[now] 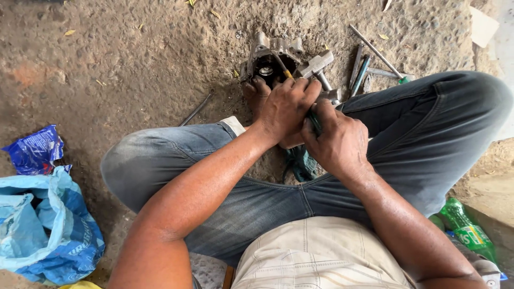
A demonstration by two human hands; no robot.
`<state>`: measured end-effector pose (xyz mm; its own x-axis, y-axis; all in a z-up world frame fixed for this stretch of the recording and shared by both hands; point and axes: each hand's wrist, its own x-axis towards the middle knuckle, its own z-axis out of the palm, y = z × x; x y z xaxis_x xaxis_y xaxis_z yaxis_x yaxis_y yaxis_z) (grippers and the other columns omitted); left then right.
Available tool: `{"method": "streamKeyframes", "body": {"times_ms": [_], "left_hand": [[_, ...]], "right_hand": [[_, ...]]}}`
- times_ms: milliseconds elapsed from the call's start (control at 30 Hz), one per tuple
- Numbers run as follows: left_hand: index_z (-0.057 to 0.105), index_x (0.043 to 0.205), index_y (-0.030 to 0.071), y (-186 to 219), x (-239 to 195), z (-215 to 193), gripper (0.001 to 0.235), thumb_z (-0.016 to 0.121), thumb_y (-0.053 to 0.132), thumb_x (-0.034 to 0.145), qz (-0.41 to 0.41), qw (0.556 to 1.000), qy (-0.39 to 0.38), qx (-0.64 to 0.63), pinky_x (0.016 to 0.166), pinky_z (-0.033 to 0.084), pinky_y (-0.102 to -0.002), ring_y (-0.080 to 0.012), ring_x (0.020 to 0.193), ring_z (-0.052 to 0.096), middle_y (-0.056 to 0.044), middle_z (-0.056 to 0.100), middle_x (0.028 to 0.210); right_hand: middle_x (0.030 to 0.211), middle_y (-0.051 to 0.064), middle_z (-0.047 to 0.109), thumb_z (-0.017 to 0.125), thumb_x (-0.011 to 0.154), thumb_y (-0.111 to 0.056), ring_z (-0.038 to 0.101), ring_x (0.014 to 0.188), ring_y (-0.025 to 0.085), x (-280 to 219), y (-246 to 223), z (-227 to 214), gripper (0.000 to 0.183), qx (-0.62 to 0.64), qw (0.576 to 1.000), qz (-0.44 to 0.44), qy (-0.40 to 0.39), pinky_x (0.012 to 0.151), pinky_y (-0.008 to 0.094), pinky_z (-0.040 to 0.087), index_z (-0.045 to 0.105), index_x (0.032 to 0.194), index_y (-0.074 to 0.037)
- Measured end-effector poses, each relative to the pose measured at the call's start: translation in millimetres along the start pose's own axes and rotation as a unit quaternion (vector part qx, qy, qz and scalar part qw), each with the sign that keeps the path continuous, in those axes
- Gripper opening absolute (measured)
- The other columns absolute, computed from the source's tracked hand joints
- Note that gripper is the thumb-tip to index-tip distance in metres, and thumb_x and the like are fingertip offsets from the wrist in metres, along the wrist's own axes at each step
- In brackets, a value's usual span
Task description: The person sits on the ground and uses a hammer and a chisel to work on a small metal component held between their feet. They repeatedly strike the chisel to adjust or shape the part while surrounded by tires and tools.
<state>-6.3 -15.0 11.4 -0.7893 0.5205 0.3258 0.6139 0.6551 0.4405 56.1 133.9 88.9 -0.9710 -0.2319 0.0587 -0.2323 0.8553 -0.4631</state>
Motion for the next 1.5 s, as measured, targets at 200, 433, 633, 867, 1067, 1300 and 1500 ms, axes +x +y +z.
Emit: {"method": "streamKeyframes", "body": {"times_ms": [200, 433, 633, 867, 1067, 1300, 1500], "left_hand": [[0.056, 0.103, 0.003, -2, 0, 9, 0.020, 0.063, 0.016, 0.089, 0.018, 1.000, 0.012, -0.003, 0.073, 0.057, -0.043, -0.0310, 0.086, 0.066, -0.016, 0.064, 0.093], [0.057, 0.105, 0.003, -8, -1, 14, 0.020, 0.062, 0.015, 0.091, 0.003, 1.000, -0.006, -0.004, 0.077, 0.057, -0.045, -0.0312, 0.089, 0.067, -0.016, 0.067, 0.096], [0.057, 0.114, -0.001, -16, 1, 16, 0.028, 0.061, 0.015, 0.091, 0.005, 0.999, 0.020, -0.039, 0.080, 0.055, -0.045, -0.0327, 0.092, 0.066, -0.019, 0.070, 0.099], [0.054, 0.122, -0.008, -44, 5, 24, 0.040, 0.062, 0.011, 0.089, 0.066, 0.998, 0.024, 0.008, 0.092, 0.056, -0.042, -0.0305, 0.100, 0.067, -0.022, 0.069, 0.114], [0.057, 0.119, -0.004, -42, 4, 39, 0.040, 0.073, 0.013, 0.087, -0.024, 0.994, -0.086, -0.069, 0.088, 0.056, -0.045, -0.0370, 0.099, 0.067, -0.022, 0.069, 0.111], [0.055, 0.128, -0.003, -49, 9, 10, 0.051, 0.073, 0.017, 0.085, 0.056, 0.986, 0.005, -0.155, 0.091, 0.052, -0.053, -0.0475, 0.107, 0.063, -0.027, 0.066, 0.112], [0.060, 0.121, 0.001, -31, 2, 0, 0.034, 0.066, 0.016, 0.091, 0.019, 0.986, 0.070, -0.147, 0.084, 0.057, -0.047, -0.0414, 0.098, 0.070, -0.020, 0.071, 0.108]], "right_hand": [[0.073, 0.011, 0.066, 0.067, 0.097, -0.023, 0.067, 0.057, 0.030, -4, 0, 5, 0.024, 0.004, 1.000, -0.001, 0.018, 0.049, 0.044, 0.050, 0.054, 0.102, -0.003], [0.065, 0.012, 0.064, 0.069, 0.094, -0.027, 0.065, 0.053, 0.033, 4, -4, -2, 0.026, -0.019, 1.000, 0.014, -0.017, 0.050, 0.046, 0.050, 0.054, 0.095, -0.005], [0.065, 0.014, 0.066, 0.069, 0.091, -0.029, 0.067, 0.055, 0.035, 21, -11, -15, 0.026, -0.041, 0.999, -0.011, -0.007, 0.048, 0.047, 0.050, 0.057, 0.095, -0.007], [0.058, 0.011, 0.063, 0.063, 0.099, -0.025, 0.062, 0.047, 0.030, 42, -16, 4, 0.019, -0.063, 0.997, -0.015, -0.030, 0.044, 0.045, 0.047, 0.057, 0.094, -0.007], [0.061, 0.012, 0.065, 0.069, 0.091, -0.026, 0.065, 0.049, 0.032, 34, -10, -9, 0.020, -0.070, 0.997, 0.008, -0.038, 0.046, 0.045, 0.049, 0.059, 0.093, -0.009], [0.067, 0.015, 0.069, 0.074, 0.075, -0.022, 0.069, 0.059, 0.037, 51, -20, -7, 0.026, -0.059, 0.993, 0.067, -0.082, 0.053, 0.050, 0.053, 0.064, 0.098, -0.014], [0.086, 0.015, 0.066, 0.072, 0.084, -0.023, 0.067, 0.073, 0.035, 23, -10, -1, 0.026, 0.114, 0.988, -0.023, 0.102, 0.059, 0.048, 0.053, 0.058, 0.095, -0.005]]}}
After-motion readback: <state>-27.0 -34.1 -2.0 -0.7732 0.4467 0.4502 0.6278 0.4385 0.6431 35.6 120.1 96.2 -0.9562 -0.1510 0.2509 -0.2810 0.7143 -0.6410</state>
